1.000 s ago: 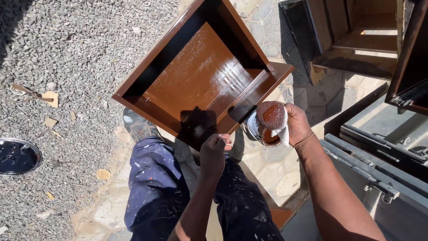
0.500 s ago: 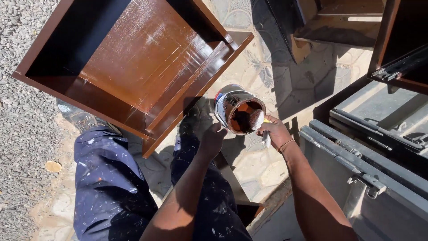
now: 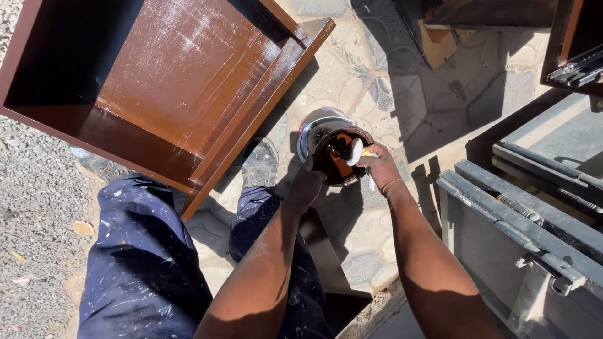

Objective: Applying brown paint to the interior and edges of a wooden drawer using a sponge applicator.

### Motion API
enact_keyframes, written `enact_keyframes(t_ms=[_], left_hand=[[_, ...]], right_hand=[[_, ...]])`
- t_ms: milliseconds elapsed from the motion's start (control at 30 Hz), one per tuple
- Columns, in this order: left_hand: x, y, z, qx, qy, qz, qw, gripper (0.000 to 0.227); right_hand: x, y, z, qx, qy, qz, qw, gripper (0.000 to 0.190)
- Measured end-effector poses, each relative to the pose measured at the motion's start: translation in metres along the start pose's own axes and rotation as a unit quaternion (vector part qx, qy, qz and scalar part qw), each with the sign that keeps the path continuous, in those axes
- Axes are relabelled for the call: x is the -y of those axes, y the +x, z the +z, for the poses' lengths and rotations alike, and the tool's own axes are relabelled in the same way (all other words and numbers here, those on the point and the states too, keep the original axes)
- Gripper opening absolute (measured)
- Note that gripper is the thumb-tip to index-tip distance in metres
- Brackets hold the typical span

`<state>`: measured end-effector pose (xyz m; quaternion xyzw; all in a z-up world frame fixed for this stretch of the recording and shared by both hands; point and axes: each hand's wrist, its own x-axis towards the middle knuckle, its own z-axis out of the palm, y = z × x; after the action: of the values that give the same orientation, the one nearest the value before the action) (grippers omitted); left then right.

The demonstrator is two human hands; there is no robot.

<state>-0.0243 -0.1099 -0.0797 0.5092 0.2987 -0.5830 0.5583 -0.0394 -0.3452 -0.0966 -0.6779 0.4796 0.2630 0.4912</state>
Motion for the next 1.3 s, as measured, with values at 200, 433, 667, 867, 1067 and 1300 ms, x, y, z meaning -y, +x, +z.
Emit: enact_keyframes(t_ms=[200, 433, 667, 867, 1067, 1300], left_hand=[[-0.046, -0.078, 0.013, -0.004, -0.057, 0.025, 0.998, 0.086], [-0.046, -0.114, 0.027, 0.090, -0.133, 0.186, 0.969, 0.069], [-0.152, -0.248, -0.010, 0.124, -0.247, 0.151, 0.949, 0.101], [-0.212, -0.300, -0.064, 0.053, -0.262, 0.211, 0.940, 0.086], [-0.264, -0.268, -0.111, -0.004, -0.324, 0.225, 0.919, 0.086], [-0.306, -0.102, -0.125, -0.054, -0.451, 0.272, 0.848, 0.091]], right_hand=[[0.076, -0.063, -0.023, 0.010, -0.048, -0.046, 0.998, 0.037], [0.181, -0.163, -0.052, -0.044, -0.219, -0.063, 0.973, 0.038], [0.310, -0.241, -0.025, -0.061, -0.235, -0.115, 0.963, 0.021], [0.387, -0.256, 0.024, -0.039, -0.140, -0.159, 0.977, 0.021], [0.468, -0.192, 0.085, 0.062, -0.135, -0.202, 0.968, 0.024], [0.548, -0.047, 0.149, 0.146, -0.200, -0.185, 0.951, 0.026]])
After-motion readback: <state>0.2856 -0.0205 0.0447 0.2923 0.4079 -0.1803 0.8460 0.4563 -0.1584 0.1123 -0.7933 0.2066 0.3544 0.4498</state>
